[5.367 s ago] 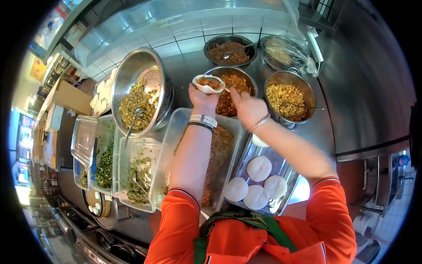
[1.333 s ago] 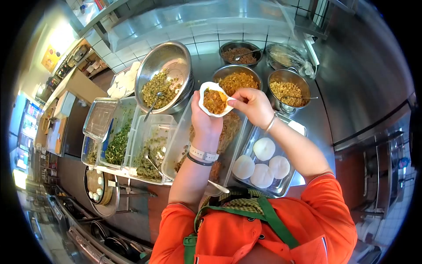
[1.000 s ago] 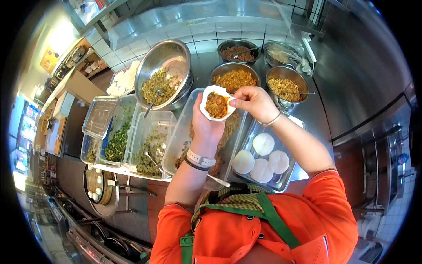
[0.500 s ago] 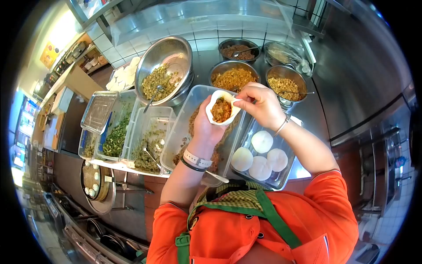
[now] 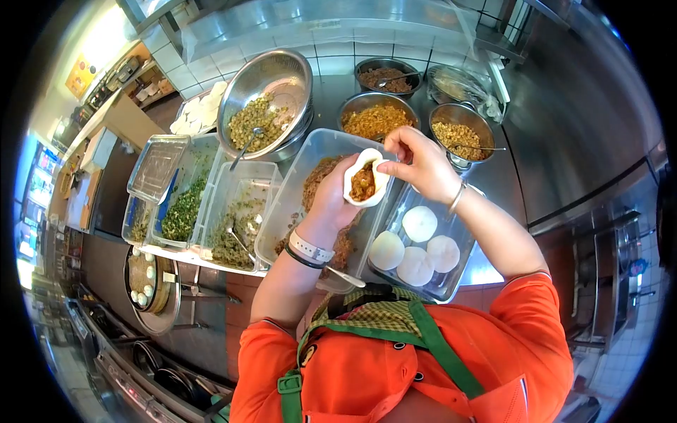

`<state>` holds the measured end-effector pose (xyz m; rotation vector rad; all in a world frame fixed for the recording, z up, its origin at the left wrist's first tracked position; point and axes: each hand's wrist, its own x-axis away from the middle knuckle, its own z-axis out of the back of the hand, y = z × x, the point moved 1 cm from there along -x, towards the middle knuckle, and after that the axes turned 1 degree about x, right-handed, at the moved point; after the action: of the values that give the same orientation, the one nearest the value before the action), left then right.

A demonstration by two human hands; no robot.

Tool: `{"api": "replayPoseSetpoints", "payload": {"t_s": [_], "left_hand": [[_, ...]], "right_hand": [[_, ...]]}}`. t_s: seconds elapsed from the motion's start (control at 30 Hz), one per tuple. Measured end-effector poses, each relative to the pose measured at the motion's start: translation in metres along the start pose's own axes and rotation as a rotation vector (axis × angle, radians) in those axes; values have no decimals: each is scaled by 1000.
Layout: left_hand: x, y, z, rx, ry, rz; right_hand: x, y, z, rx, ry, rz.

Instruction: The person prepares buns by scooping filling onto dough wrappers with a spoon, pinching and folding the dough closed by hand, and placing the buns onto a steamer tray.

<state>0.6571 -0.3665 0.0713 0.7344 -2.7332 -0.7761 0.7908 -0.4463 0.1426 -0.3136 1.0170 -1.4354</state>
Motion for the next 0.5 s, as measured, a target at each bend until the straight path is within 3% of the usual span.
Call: {"api": "replayPoseSetpoints", "payload": {"t_s": [0.13, 0.2, 0.23, 0.3, 0.33, 0.37, 0.4, 0.43, 0.5], "left_hand": [[1, -1, -1, -18, 50, 16], [-1, 1, 7, -5, 34, 43], [-3, 1, 13, 5, 13, 71], [-6, 2, 18, -3, -54, 97], [-7, 3, 19, -17, -124, 127], [-8, 3, 18, -17, -125, 124], [-7, 5, 13, -131, -76, 130], [-7, 6, 10, -244, -27, 137], [-9, 8, 11, -226, -15, 152]], "right_hand": [[-1, 10, -1, -88, -166, -109], [1, 1, 3, 53, -117, 157], [1, 2, 2, 52, -122, 157], [0, 0, 1, 175, -33, 489], [1, -3, -1, 174, -35, 490], [1, -6, -4, 102, -18, 333], [1, -7, -5, 31, 0, 175], [1, -6, -3, 33, 0, 174], [0, 0, -1, 51, -186, 51]]}}
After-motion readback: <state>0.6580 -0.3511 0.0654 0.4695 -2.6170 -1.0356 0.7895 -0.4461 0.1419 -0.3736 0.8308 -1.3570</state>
